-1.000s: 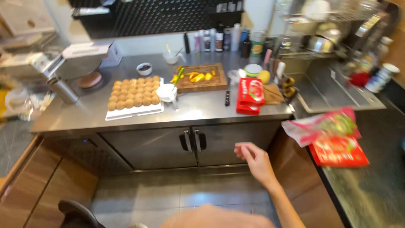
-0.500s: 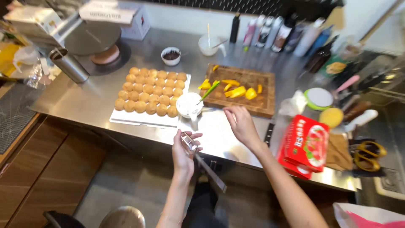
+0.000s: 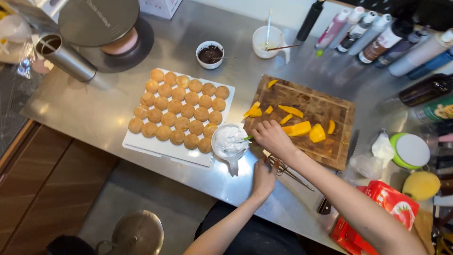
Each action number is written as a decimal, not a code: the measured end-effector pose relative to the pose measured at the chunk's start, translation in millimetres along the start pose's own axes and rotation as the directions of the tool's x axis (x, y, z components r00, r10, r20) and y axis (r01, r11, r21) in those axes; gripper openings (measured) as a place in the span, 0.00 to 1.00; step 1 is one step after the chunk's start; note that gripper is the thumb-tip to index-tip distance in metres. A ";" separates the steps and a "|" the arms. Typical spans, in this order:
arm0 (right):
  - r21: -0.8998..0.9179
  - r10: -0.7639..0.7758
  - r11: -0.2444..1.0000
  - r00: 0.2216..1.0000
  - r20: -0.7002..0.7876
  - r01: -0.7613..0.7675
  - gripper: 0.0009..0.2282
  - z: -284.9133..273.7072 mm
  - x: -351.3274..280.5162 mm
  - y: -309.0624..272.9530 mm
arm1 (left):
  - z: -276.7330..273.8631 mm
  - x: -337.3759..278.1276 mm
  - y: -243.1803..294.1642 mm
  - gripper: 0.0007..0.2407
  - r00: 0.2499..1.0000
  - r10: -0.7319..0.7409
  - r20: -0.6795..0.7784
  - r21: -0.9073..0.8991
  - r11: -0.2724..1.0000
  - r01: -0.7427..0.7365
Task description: The person scoops whipped cream from a large bowl into a plastic measuring cup using a spatula, places the bowl of cream into a lower refrigerator, wipes a whisk clean with a paper towel, and then uses a handheld cream dispenser to add more whipped cream into the measuring cup. A tray of baked pastry shells and cut mango pieces sit on the steel worktable.
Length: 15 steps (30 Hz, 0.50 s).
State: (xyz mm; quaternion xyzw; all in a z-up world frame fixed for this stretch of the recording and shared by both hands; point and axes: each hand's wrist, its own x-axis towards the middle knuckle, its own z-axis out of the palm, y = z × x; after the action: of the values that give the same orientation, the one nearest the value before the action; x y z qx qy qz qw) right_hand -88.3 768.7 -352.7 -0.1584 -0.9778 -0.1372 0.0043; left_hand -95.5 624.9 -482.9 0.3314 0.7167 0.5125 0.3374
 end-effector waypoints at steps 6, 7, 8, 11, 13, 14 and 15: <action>0.021 -0.202 0.979 0.979 0.034 0.202 0.05 -4.7 -10.7 10.4 | -88.4 -40.9 -19.7 0.19 0.923 -0.125 -0.363 0.021 0.990 0.142; 0.030 -0.223 0.975 0.974 0.049 0.222 0.06 -4.2 -12.3 11.1 | -98.8 -37.9 -16.5 0.21 0.884 0.051 -0.464 0.204 0.978 0.051; 0.032 -0.235 0.972 0.971 0.044 0.234 0.06 -6.4 -10.5 13.2 | -97.6 -29.5 -3.2 0.21 0.879 0.048 -0.475 0.203 0.977 0.057; 0.082 -0.248 0.967 0.966 0.076 0.242 0.06 -30.2 -19.3 21.8 | -92.2 -15.1 35.7 0.20 0.931 -0.026 -0.364 0.199 0.974 0.105; 0.042 -0.332 0.942 0.943 0.005 0.332 0.08 -70.0 -29.4 31.7 | -92.6 -11.9 63.5 0.16 0.951 -0.213 -0.226 0.107 0.965 0.241; 0.041 -0.339 0.940 0.941 0.005 0.338 0.08 -90.5 -35.8 42.5 | -100.3 -12.1 78.8 0.16 0.949 -0.215 -0.231 0.104 0.964 0.243; -0.079 -0.448 0.893 0.891 -0.078 0.442 0.11 -111.0 -43.3 51.0 | -109.6 -14.1 93.5 0.16 0.977 -0.109 -0.183 0.156 0.978 0.138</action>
State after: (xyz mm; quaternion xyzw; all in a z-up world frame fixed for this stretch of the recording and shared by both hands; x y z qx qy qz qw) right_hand -35.2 771.9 -234.4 0.0762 -0.9822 -0.1709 0.0140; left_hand -165.8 581.1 -364.2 0.2675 0.8032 0.4550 0.2761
